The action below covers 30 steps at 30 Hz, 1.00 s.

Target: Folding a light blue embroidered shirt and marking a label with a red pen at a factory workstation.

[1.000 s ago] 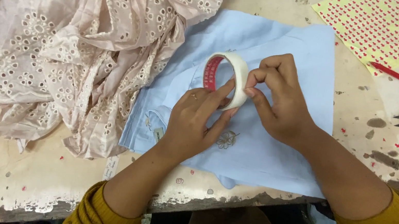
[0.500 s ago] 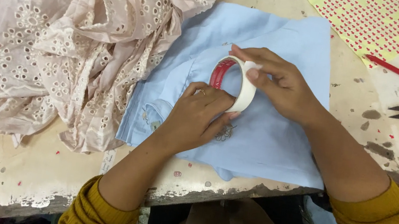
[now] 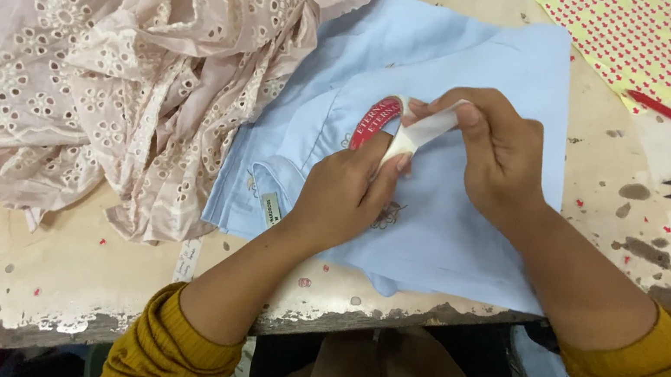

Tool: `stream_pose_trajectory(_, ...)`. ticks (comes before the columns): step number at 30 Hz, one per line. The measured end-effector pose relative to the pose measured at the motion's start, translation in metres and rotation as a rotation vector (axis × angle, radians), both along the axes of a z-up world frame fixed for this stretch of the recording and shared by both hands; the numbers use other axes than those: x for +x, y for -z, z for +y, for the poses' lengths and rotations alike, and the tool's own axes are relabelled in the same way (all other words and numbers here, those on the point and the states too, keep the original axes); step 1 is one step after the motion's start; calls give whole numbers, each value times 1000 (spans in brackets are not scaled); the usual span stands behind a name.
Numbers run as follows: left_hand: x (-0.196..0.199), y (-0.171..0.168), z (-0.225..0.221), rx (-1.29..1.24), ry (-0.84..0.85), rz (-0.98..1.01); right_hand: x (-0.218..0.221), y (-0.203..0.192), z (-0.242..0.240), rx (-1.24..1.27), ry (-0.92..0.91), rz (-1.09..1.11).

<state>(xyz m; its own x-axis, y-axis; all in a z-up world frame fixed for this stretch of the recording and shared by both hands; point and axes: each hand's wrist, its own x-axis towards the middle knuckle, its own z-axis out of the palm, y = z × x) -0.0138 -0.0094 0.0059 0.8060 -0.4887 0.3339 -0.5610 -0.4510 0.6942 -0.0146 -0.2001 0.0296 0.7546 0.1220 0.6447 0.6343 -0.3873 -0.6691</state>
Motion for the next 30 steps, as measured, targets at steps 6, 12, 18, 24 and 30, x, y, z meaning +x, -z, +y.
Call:
stream_pose_trajectory(6, -2, 13, -4, -30, -23, -24, 0, 3, 5, 57, -51, -32)
stream_pose_trajectory(12, -12, -3, -11, -127, 25, 99, 12, 20, 2, 157, -148, -124)
stream_pose_trajectory(18, -14, 5, -59, -124, -178, -67, 13, 21, -5, 48, 30, -362)
stream_pose_trajectory(24, 4, 25, -101, -50, -232, -76, 0, 4, 0, 148, 273, -284)
stream_pose_trajectory(30, -48, 8, -123, 130, -251, -883, 84, 50, -110, 173, 442, -257)
